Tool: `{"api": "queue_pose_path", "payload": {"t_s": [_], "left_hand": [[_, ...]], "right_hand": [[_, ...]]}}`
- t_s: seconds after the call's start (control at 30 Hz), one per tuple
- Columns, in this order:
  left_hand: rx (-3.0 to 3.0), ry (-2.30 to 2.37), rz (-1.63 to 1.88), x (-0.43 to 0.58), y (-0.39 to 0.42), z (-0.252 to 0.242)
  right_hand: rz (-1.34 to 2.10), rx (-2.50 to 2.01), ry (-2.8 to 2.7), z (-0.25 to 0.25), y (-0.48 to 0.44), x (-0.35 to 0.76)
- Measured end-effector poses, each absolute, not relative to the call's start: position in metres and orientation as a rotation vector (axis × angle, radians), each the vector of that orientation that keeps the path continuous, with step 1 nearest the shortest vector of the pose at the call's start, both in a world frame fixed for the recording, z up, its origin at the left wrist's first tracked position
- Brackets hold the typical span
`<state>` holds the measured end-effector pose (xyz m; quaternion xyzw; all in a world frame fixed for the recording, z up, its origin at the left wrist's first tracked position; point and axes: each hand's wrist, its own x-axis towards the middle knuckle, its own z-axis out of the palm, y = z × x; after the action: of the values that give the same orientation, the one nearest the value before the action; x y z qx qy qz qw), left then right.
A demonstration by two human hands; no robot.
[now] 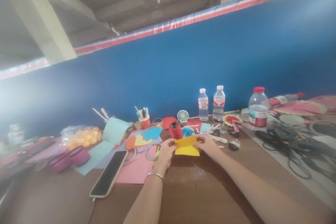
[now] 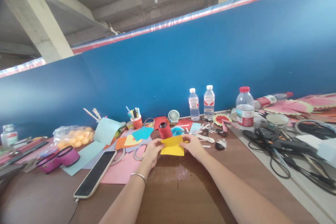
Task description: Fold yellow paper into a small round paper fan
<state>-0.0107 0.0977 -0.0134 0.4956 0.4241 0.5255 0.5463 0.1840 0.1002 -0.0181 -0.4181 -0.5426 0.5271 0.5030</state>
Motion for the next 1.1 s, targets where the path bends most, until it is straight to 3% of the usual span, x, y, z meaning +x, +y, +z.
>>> {"api": "queue_pose_path", "payload": {"t_s": [0.4,0.77,1.1], "left_hand": [[1.218,1.065,0.794,-0.019,0.089,-0.002],[1.497,1.113,0.934,-0.017,0.092,-0.005],[1.405,1.096,0.987,-0.011,0.088,-0.007]], "right_hand": [[0.944,-0.819,-1.628,-0.020,0.099,0.183],[1.130,-1.068,-1.570,-0.018,0.094,0.178],[1.066,-1.168,-1.579,-0.025,0.100,0.180]]}}
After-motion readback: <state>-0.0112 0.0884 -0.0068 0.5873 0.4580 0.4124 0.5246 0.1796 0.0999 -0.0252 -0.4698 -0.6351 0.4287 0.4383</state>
